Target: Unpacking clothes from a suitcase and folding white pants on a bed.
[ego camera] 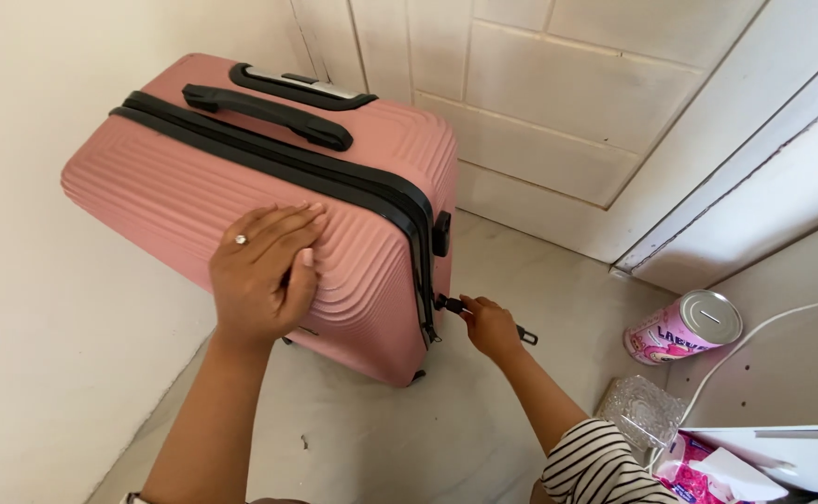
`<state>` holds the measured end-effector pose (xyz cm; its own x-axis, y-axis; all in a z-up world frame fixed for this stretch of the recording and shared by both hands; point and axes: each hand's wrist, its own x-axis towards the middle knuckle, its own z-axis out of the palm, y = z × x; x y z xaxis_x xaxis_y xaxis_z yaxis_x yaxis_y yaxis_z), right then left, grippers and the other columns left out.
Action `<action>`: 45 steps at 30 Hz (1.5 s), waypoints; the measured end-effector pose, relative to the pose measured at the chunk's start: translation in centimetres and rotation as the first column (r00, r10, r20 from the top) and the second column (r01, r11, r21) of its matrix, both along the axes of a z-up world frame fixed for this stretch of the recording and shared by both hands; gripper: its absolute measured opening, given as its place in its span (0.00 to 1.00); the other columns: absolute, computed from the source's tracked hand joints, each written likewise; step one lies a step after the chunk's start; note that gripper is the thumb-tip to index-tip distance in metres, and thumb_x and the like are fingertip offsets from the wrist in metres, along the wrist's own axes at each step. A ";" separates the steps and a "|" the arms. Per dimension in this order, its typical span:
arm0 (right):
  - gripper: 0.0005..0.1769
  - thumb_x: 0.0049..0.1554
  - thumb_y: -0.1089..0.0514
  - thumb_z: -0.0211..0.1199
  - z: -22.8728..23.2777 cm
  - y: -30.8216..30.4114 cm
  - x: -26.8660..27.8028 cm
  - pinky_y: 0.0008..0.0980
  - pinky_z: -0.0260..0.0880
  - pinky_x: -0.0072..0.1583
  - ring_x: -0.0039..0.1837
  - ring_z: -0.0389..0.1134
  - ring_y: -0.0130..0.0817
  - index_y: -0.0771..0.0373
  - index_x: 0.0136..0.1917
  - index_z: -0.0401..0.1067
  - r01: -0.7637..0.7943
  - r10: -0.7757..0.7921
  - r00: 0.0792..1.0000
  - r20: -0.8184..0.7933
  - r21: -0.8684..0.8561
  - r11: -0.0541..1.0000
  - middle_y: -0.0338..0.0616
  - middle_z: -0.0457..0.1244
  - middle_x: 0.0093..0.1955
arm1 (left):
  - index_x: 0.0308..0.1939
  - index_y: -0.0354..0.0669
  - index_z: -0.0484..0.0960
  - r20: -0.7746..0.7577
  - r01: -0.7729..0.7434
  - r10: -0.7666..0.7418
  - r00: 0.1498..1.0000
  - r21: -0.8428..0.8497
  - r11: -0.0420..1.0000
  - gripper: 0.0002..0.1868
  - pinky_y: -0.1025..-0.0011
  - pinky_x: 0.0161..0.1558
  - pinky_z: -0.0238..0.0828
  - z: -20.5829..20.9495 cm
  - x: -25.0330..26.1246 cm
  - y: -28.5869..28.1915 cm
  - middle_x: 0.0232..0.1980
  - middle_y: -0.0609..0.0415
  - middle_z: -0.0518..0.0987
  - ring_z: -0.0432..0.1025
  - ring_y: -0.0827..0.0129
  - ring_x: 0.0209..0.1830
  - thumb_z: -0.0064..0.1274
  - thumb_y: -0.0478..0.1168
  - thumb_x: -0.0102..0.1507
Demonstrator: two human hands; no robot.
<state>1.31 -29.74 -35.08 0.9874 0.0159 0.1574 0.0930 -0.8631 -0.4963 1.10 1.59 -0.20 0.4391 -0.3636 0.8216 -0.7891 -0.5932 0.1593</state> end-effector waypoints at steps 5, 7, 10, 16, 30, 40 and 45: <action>0.21 0.62 0.44 0.63 7.6 -2.2 0.3 0.41 0.71 0.52 0.51 0.72 0.46 0.56 0.63 0.74 0.012 -0.043 0.876 -0.480 -0.067 0.998 0.49 0.71 0.50 | 0.45 0.36 0.86 0.006 -0.002 0.002 1.000 -0.030 1.000 0.10 0.59 0.65 0.73 -0.1 0.1 -0.1 0.51 0.49 0.85 0.80 0.60 0.57 0.49 0.32 0.65; 0.23 0.61 0.43 0.64 10.3 -3.5 0.4 0.40 0.71 0.51 0.51 0.72 0.44 0.55 0.65 0.71 -0.027 -0.033 0.804 -0.594 -0.091 0.995 0.49 0.71 0.50 | 0.45 0.36 0.86 0.008 -0.007 0.008 1.000 -0.039 0.999 0.10 0.59 0.65 0.73 -0.1 0.4 0.0 0.51 0.49 0.85 0.80 0.60 0.57 0.49 0.31 0.65; 0.27 0.60 0.51 0.65 14.3 -4.9 0.5 0.39 0.70 0.47 0.45 0.70 0.42 0.55 0.70 0.66 -0.051 0.201 0.722 -0.662 0.238 0.970 0.51 0.69 0.46 | 0.44 0.36 0.86 0.001 -0.003 0.003 1.000 -0.057 0.998 0.10 0.59 0.64 0.74 0.0 0.6 -0.1 0.51 0.48 0.86 0.80 0.60 0.56 0.48 0.32 0.64; 0.23 0.60 0.57 0.58 18.2 -1.8 0.5 0.38 0.77 0.54 0.54 0.73 0.37 0.62 0.68 0.67 0.197 0.466 0.730 -0.500 0.807 0.557 0.47 0.71 0.52 | 0.43 0.36 0.86 0.012 -0.019 0.020 1.000 -0.058 0.998 0.09 0.59 0.64 0.74 0.0 0.7 0.1 0.51 0.49 0.86 0.80 0.60 0.56 0.49 0.31 0.66; 0.10 0.58 0.69 0.55 6.9 2.1 2.3 0.33 0.72 0.53 0.52 0.70 0.32 0.65 0.54 0.67 0.086 0.154 0.970 -0.189 0.856 0.510 0.43 0.69 0.49 | 0.43 0.38 0.86 -0.007 -0.006 0.005 1.000 -0.069 0.998 0.10 0.59 0.64 0.74 -0.4 1.0 0.6 0.50 0.50 0.86 0.81 0.61 0.56 0.48 0.33 0.65; 0.08 0.63 0.58 0.59 -13.2 2.0 4.5 0.36 0.68 0.55 0.56 0.69 0.36 0.61 0.51 0.77 -0.334 0.303 0.922 -0.241 -0.100 0.937 0.41 0.70 0.54 | 0.43 0.37 0.86 -0.010 0.010 -0.011 1.000 -0.092 0.996 0.10 0.59 0.64 0.74 -0.7 0.9 1.3 0.51 0.50 0.86 0.81 0.60 0.57 0.49 0.32 0.66; 0.11 0.58 0.53 0.66 -14.8 4.8 4.6 0.36 0.71 0.52 0.49 0.71 0.36 0.62 0.49 0.79 0.053 0.115 0.748 -0.654 0.232 0.971 0.44 0.71 0.49 | 0.43 0.37 0.86 -0.009 0.035 -0.036 0.999 -0.109 0.993 0.10 0.60 0.63 0.74 -0.7 1.0 1.3 0.50 0.50 0.86 0.81 0.61 0.57 0.49 0.32 0.65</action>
<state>5.91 -24.98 -49.89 0.8433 0.0966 -0.5286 -0.3046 -0.7245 -0.6183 2.08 2.90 -0.85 0.4364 -0.2881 0.8524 -0.8075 -0.5433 0.2297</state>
